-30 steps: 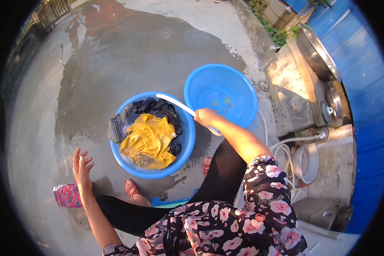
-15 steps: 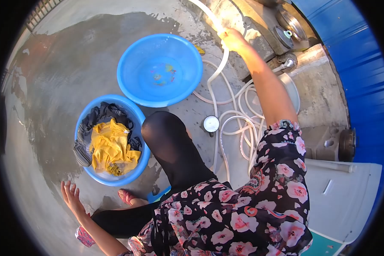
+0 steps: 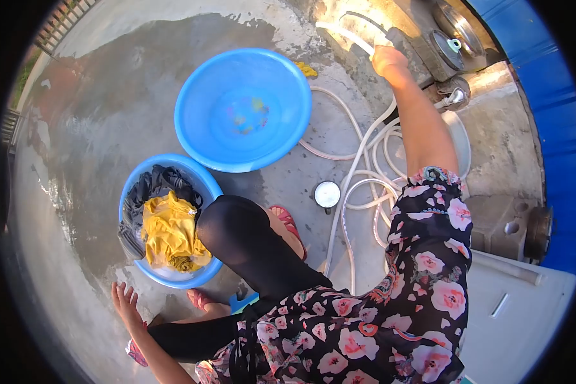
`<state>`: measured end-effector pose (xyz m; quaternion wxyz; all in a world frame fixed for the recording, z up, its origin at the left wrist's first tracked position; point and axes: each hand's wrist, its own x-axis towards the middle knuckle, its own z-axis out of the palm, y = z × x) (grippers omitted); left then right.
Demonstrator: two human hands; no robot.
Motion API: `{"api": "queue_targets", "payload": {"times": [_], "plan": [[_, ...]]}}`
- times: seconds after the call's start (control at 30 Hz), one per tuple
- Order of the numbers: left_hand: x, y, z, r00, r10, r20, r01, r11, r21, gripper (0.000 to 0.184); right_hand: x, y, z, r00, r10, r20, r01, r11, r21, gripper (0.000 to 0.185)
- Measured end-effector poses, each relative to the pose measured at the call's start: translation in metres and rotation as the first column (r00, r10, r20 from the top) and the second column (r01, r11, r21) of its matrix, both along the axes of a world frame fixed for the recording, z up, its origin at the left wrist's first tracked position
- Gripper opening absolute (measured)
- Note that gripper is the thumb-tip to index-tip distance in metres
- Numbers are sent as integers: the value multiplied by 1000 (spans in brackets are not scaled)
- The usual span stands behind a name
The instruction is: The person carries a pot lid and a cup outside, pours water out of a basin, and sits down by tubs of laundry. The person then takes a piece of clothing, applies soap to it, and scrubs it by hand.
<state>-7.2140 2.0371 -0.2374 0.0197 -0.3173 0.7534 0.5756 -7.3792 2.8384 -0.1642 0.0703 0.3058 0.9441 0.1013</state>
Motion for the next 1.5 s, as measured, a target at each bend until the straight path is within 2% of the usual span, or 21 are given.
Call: {"api": "queue_targets", "payload": {"times": [0.13, 0.2, 0.27, 0.3, 0.37, 0.4, 0.47, 0.5, 0.63, 0.73, 0.93, 1.0, 1.03, 1.13, 1.2, 1.23, 1.27, 1.33, 1.4, 1.47, 1.5], "plan": [[2, -4, 0, 998, 0, 59, 1, 1000, -11, 48, 0, 11, -34, 997, 16, 81, -15, 1000, -15, 26], [2, -5, -2, 996, 1, 93, 2, 1000, -28, 49, -8, 26, -37, 1000, 9, 10, -10, 999, 53, 27], [1, -5, -4, 994, 8, 111, -4, 999, -39, 49, -21, 34, -37, 981, -152, -121, 155, 988, 10, 33], [0, -6, -4, 993, 4, 121, 0, 999, -34, 52, -20, 32, -43, 981, -160, -109, 161, 987, 6, 33], [-2, -5, -6, 991, -3, 132, 7, 1000, -28, 54, -21, 31, -50, 943, -102, -317, 158, 975, 158, 42], [-2, -4, -7, 992, 0, 128, 3, 1000, -29, 54, -17, 31, -59, 943, -106, -314, 161, 975, 156, 42], [-3, -1, -7, 994, 6, 113, -2, 999, -33, 55, -9, 25, -80, 951, 49, -304, -3, 989, 149, 34], [-4, 3, -6, 992, -5, 124, 9, 999, -35, 54, -6, 19, -86, 987, -43, -156, 45, 999, 13, 35], [-4, 16, -9, 992, -22, 125, 26, 999, -33, 53, 35, -9, -134, 999, -45, -15, 39, 966, -257, 38], [-1, 21, -14, 993, -36, 109, 38, 999, -24, 52, 80, -38, -172, 997, 24, 67, 5, 917, -399, 37], [10, 43, -8, 993, -100, 66, 98, 995, 34, 48, 167, -81, -214, 993, 108, 56, -54, 803, -593, 35], [14, 59, 2, 993, -95, 75, 94, 995, 13, 48, 182, -86, -223, 986, 157, -49, -153, 769, -621, 34], [16, 63, 2, 994, -95, 58, 93, 995, 31, 46, 182, -88, -223, 978, 198, -61, -192, 752, -630, 34], [20, 75, 3, 994, -110, -21, 112, 987, 113, 45, 174, -97, -210, 973, 178, -148, -232, 701, -675, 32], [20, 89, 5, 990, -138, -31, 141, 982, 123, 44, 161, -103, -191, 962, 107, -251, -258, 660, -706, 32], [22, 94, 2, 988, -145, -52, 151, 976, 157, 45, 158, -102, -191, 930, 136, -342, -346, 641, -685, 33], [24, 100, 0, 986, -149, -73, 161, 969, 190, 45, 154, -105, -183, 925, 154, -347, -361, 639, -679, 33], [30, 111, -1, 981, -175, -89, 191, 956, 224, 46, 149, -117, -167, 887, 100, -452, -428, 548, -719, 33], [37, 119, -6, 983, -159, -88, 177, 951, 253, 46, 142, -126, -150, 866, 152, -476, -479, 520, -707, 32], [46, 121, -14, 984, -141, -109, 169, 933, 317, 46, 136, -141, -120, 941, 12, -339, -316, 394, -863, 31], [52, 123, -16, 987, -119, -106, 149, 927, 345, 45, 131, -150, -107, 948, -30, -317, -282, 383, -880, 31]]}}
